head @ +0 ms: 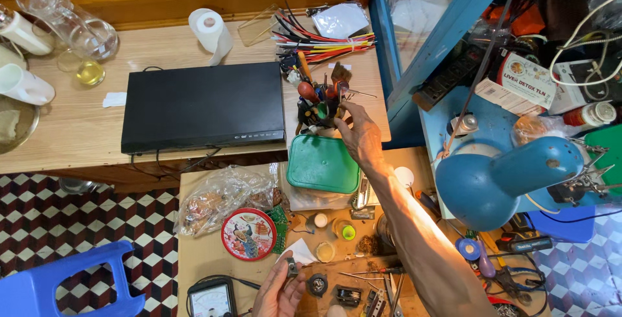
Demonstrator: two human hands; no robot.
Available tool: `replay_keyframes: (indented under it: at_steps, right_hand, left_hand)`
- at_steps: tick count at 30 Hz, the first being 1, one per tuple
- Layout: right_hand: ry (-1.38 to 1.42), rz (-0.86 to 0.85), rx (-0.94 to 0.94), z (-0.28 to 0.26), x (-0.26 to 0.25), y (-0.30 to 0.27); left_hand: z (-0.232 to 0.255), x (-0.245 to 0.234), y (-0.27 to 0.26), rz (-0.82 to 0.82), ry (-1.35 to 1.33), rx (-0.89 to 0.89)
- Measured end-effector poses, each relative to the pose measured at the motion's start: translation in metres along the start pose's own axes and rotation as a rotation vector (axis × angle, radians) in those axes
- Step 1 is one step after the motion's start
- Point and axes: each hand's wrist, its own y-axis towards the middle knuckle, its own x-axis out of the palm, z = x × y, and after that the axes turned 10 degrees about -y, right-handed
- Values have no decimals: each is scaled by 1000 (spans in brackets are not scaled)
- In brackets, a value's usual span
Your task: The person applies glue to a small electronic component using a bottle and tweezers. They then use a brush to clean the component and continue to manipulate it with tweezers on a cluttered workbench.
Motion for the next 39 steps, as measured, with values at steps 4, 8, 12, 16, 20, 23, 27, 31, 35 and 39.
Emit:
replay_keyframes:
  at_steps: [4, 8, 12, 16, 20, 23, 27, 31, 35, 39]
  right_hand:
    - [-218, 12, -71, -7, 0, 3]
    - [-270, 162, -148, -20, 12, -1]
    - [-226, 79, -13, -24, 13, -6]
    - [-428, 35, -84, -18, 11, 3]
    - [-396, -84, 59, -22, 7, 15]
    - [-370, -111, 105, -34, 3, 15]
    - [-369, -61, 2, -43, -5, 11]
    - [-430, -20, -17, -41, -3, 14]
    - [-440, -77, 34, -36, 6, 14]
    - [-308, 57, -91, -37, 9, 0]
  left_hand:
    - [3, 20, -8, -82, -21, 14]
    - [0, 34, -13, -47, 10, 15]
    - [0, 32, -15, -49, -4, -13]
    - [-1, 24, -14, -79, -31, -8]
    - [0, 23, -13, -76, -30, -18]
    - [2, 23, -14, -86, -30, -12]
    - [2, 21, -16, -82, -42, -13]
    - [0, 21, -21, -89, -41, -18]
    - [-2, 27, -26, -63, -25, -32]
    - [-1, 32, -30, -37, -32, -40]
